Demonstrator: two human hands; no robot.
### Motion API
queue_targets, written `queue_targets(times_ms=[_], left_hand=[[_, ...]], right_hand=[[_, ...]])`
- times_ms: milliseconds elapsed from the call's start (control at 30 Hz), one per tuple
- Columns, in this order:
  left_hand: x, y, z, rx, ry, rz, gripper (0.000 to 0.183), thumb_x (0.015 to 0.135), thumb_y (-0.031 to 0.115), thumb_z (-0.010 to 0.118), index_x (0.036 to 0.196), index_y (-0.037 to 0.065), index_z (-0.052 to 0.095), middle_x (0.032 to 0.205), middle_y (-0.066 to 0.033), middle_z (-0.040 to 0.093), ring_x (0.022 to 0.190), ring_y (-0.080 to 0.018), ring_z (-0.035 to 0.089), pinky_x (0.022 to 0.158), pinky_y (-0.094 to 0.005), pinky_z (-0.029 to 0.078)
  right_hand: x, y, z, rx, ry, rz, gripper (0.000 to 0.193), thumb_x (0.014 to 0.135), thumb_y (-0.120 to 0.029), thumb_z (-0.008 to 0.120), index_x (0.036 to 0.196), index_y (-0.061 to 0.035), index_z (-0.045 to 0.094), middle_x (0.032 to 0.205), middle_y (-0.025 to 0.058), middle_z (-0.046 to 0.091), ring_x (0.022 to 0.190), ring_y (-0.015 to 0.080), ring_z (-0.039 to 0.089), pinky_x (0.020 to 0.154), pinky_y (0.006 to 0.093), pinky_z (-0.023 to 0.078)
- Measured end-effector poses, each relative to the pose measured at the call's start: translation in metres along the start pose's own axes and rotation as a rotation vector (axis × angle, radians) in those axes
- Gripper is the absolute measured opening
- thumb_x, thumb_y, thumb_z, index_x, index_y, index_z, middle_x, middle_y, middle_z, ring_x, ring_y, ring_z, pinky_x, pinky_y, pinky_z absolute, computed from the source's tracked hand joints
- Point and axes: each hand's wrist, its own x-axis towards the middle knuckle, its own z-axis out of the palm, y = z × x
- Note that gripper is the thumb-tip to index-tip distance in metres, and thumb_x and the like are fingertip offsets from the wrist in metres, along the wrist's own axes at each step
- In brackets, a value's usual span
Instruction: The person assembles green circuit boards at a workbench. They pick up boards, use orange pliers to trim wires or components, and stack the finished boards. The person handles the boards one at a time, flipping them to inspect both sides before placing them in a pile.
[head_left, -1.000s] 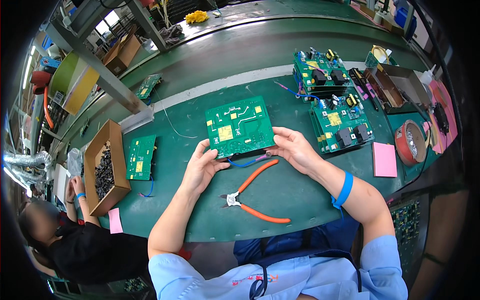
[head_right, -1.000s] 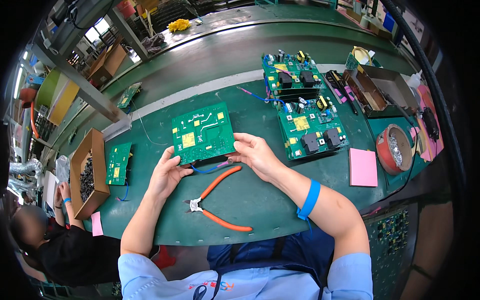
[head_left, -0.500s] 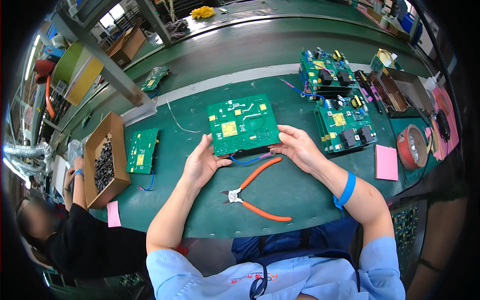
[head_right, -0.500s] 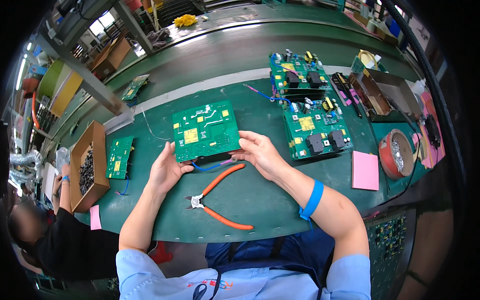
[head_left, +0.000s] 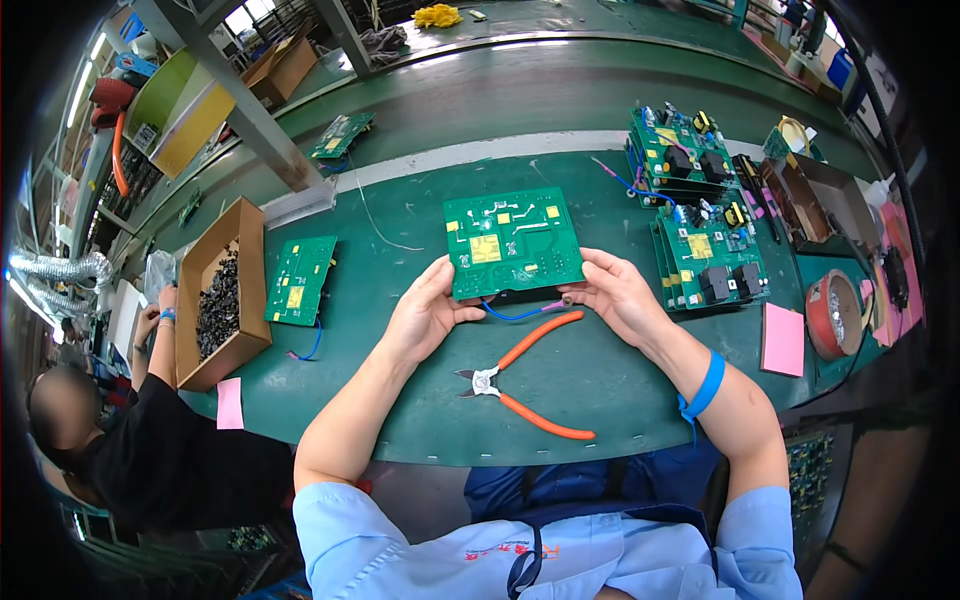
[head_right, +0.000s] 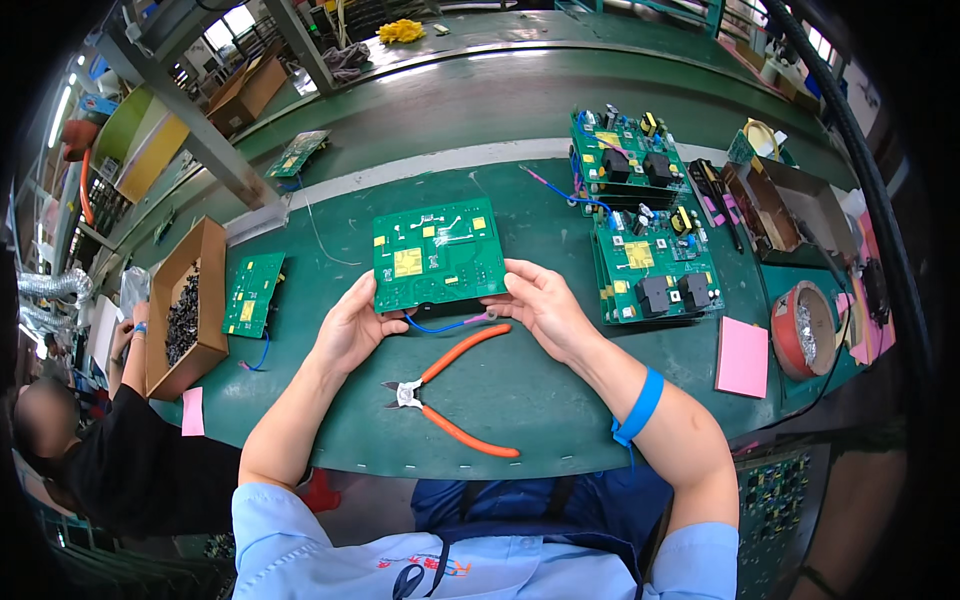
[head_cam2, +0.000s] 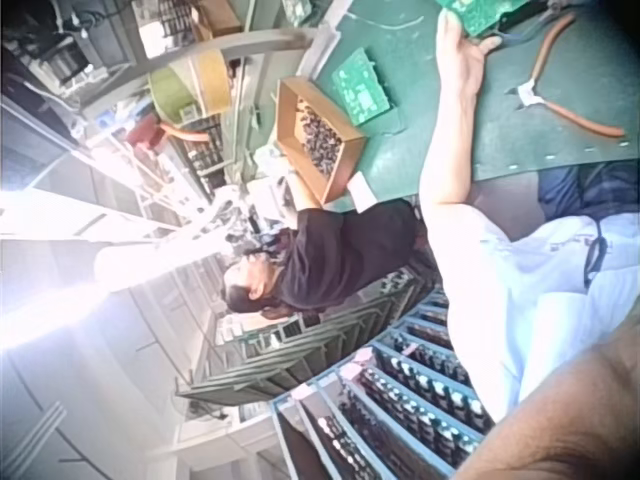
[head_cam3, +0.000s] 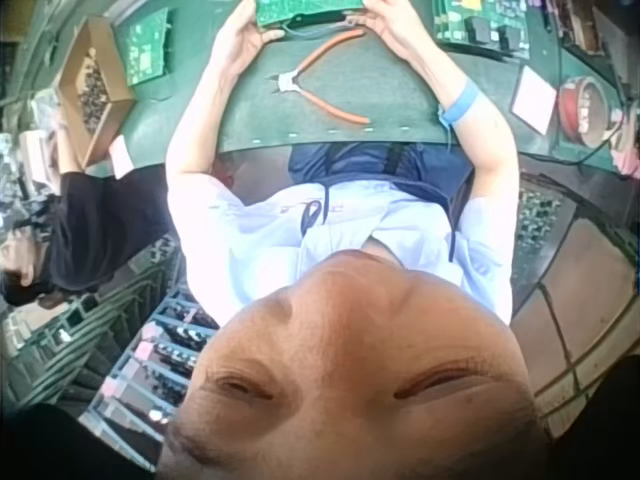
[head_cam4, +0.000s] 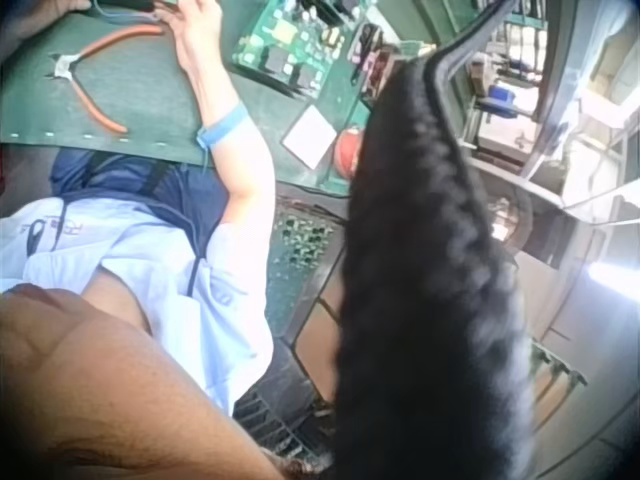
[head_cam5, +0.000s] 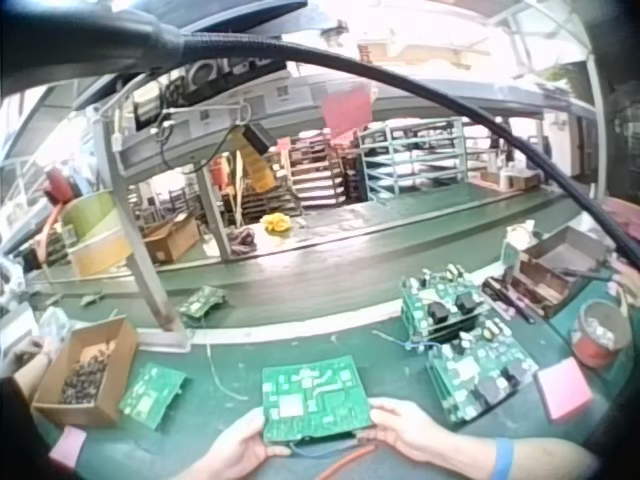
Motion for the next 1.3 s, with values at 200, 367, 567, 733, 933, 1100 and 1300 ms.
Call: queue_targets(times_ms=[200,367,567,733,933,1100,1300], left_hand=[[0.0001,0.0011,0.0005,0.015,-0.003,-0.024,0.032,0.087,0.025,0.036,0.112,0.005,0.038,0.102,-0.0103,0.052,0.090,-0.0224,0.054,0.066,-0.0307,0.049],[-0.0014,0.0041,-0.0009,0.018,-0.039,-0.070,0.030,0.087,0.026,0.036,0.109,0.005,0.038,0.103,-0.0104,0.051,0.090,-0.0221,0.054,0.066,-0.0315,0.050],[-0.0037,0.0038,0.0029,0.038,-0.017,-0.048,0.031,0.087,0.028,0.036,0.109,0.006,0.037,0.101,-0.0087,0.051,0.089,-0.0188,0.054,0.067,-0.0323,0.050],[-0.0021,0.0026,0.0022,0.020,-0.048,-0.020,0.030,0.087,0.027,0.037,0.108,0.006,0.038,0.101,-0.0079,0.052,0.088,-0.0165,0.055,0.067,-0.0322,0.050],[-0.0028,0.0027,0.0025,0.026,-0.040,-0.016,0.029,0.087,0.027,0.037,0.108,0.006,0.038,0.102,-0.0070,0.051,0.088,-0.0158,0.054,0.067,-0.0327,0.050],[-0.0048,0.0034,0.0048,0.017,-0.026,-0.011,0.030,0.087,0.026,0.037,0.110,0.007,0.036,0.105,-0.0063,0.049,0.090,-0.0151,0.053,0.067,-0.0332,0.050],[-0.0037,0.0024,0.0048,0.022,-0.038,-0.012,0.032,0.087,0.026,0.039,0.113,0.007,0.036,0.106,-0.0054,0.049,0.091,-0.0150,0.052,0.068,-0.0341,0.049]], right_hand=[[-0.0001,0.0006,-0.0010,0.004,-0.002,0.005,0.030,0.086,-0.013,0.041,0.112,0.0028,0.041,0.098,0.0110,0.053,0.085,0.0171,0.053,0.074,0.0285,0.045],[-0.0011,-0.0004,0.0011,-0.021,0.009,0.009,0.030,0.086,-0.012,0.038,0.113,0.0026,0.041,0.099,0.0108,0.053,0.086,0.0166,0.053,0.075,0.0288,0.044],[-0.0016,-0.0005,0.0028,-0.032,-0.025,-0.001,0.031,0.086,-0.011,0.038,0.114,0.0022,0.040,0.100,0.0103,0.053,0.087,0.0165,0.052,0.075,0.0288,0.043],[-0.0015,0.0016,-0.0009,-0.017,-0.038,-0.011,0.031,0.086,-0.012,0.039,0.114,0.0021,0.040,0.101,0.0103,0.053,0.088,0.0168,0.053,0.075,0.0292,0.043],[-0.0009,0.0020,-0.0009,-0.005,-0.045,-0.014,0.031,0.086,-0.011,0.039,0.114,0.0017,0.040,0.101,0.0099,0.053,0.088,0.0167,0.053,0.075,0.0291,0.043],[-0.0022,0.0011,0.0009,-0.004,-0.035,-0.013,0.030,0.086,-0.011,0.038,0.114,0.0011,0.041,0.100,0.0094,0.053,0.088,0.0160,0.053,0.075,0.0286,0.043],[-0.0031,0.0006,-0.0012,-0.017,-0.031,-0.017,0.031,0.086,-0.011,0.038,0.115,0.0014,0.040,0.102,0.0090,0.052,0.089,0.0153,0.052,0.076,0.0288,0.043]])
